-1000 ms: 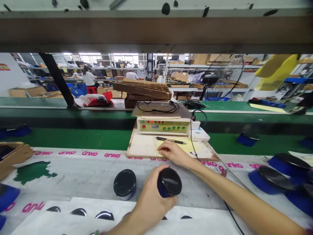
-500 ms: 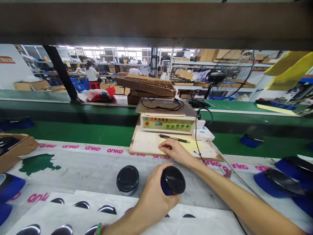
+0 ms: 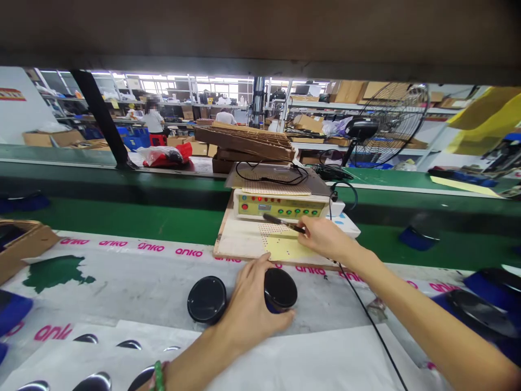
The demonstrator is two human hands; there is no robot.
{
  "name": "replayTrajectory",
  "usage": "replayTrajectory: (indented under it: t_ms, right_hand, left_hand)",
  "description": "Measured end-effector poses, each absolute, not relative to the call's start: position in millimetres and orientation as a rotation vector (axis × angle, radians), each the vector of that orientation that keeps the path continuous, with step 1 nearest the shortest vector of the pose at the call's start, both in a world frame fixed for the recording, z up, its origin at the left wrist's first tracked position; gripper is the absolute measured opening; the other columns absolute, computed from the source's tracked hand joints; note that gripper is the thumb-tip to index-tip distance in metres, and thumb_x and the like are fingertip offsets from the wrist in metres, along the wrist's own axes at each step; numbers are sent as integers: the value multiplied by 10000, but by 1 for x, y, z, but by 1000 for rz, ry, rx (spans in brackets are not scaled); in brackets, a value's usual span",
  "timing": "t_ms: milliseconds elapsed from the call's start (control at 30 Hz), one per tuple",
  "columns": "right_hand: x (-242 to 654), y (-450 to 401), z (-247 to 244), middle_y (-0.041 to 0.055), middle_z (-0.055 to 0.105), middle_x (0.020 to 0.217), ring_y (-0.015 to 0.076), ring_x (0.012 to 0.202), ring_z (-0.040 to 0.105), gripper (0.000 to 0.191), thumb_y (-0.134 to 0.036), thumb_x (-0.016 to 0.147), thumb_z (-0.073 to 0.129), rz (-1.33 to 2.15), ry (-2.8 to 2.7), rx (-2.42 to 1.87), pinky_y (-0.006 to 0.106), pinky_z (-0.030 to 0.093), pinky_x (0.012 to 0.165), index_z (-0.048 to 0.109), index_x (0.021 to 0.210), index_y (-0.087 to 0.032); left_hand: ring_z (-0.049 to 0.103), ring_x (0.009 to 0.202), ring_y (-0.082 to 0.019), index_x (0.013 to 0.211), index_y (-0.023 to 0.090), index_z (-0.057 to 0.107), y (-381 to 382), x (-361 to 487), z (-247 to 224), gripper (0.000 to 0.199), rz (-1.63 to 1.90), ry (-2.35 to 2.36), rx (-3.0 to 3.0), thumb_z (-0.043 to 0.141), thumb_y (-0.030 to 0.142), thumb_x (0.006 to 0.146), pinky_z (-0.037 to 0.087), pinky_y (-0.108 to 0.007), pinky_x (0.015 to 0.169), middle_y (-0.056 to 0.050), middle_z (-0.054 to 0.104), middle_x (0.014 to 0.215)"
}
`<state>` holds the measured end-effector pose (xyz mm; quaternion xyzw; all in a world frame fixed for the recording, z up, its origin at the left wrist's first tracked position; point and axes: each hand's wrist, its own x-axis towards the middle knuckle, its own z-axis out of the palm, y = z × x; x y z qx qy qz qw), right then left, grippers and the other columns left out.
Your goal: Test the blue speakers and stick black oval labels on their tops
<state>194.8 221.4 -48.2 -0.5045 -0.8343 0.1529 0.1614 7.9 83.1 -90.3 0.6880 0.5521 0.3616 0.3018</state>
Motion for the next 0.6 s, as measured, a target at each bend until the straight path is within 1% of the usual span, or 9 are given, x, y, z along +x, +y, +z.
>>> replayTrajectory:
  t_ms: [133, 200, 300, 367, 433, 500, 600]
  right_hand:
    - [166, 211, -57, 18, 613, 910, 129, 729, 601, 182, -299, 910, 587, 806, -2214, -1135, 288, 518, 646, 586, 996, -138]
    - [152, 209, -68, -12, 588, 805, 98, 622, 560, 176, -312, 902, 593, 988, -2096, -1006, 236, 480, 555, 569, 942, -142]
    - [139, 213, -86, -51, 527, 671, 64, 481, 463, 235, -380, 903, 571, 1208, -1889, -904, 192, 387, 444, 531, 853, -154]
    - [136, 218, -94, -52, 517, 655, 62, 464, 444, 273, -420, 904, 548, 1304, -1742, -874, 187, 357, 426, 504, 823, -163]
    - [135, 222, -97, -51, 517, 663, 67, 482, 453, 266, -418, 882, 565, 1363, -1608, -860, 187, 347, 431, 481, 822, -173]
    - [135, 224, -97, -61, 504, 645, 70, 488, 447, 256, -385, 825, 620, 1406, -1508, -857, 182, 326, 432, 454, 816, -190]
    - [136, 221, -93, -79, 480, 590, 69, 469, 416, 304, -352, 735, 683, 1465, -1436, -855, 175, 287, 417, 412, 759, -215]
  left_hand:
    - [379, 1256, -315, 1180, 165, 467, 82, 10, -91, 635, 901, 1497, 1774, 722, 288, 612, 304, -490, 1067, -139, 457, 1328]
    - [403, 1223, -313, 1190, 160, 459, 82, 11, -91, 641, 892, 1508, 1758, 711, 275, 612, 311, -487, 1056, -135, 486, 1272]
    - [403, 1215, -318, 1224, 149, 437, 85, 13, -91, 698, 886, 1539, 1743, 712, 277, 596, 314, -489, 1051, -141, 485, 1268]
    - [395, 1220, -327, 1230, 145, 435, 87, 14, -92, 734, 877, 1564, 1735, 726, 288, 572, 315, -494, 1049, -148, 471, 1296]
    - [397, 1217, -331, 1212, 149, 452, 88, 14, -93, 729, 859, 1572, 1717, 735, 294, 556, 324, -493, 1042, -148, 467, 1309]
    - [398, 1215, -331, 1185, 156, 469, 88, 15, -95, 700, 851, 1569, 1709, 735, 296, 552, 331, -490, 1038, -144, 466, 1320]
    - [401, 1214, -328, 1166, 165, 475, 88, 14, -96, 689, 865, 1582, 1729, 741, 286, 542, 332, -491, 1041, -136, 474, 1325]
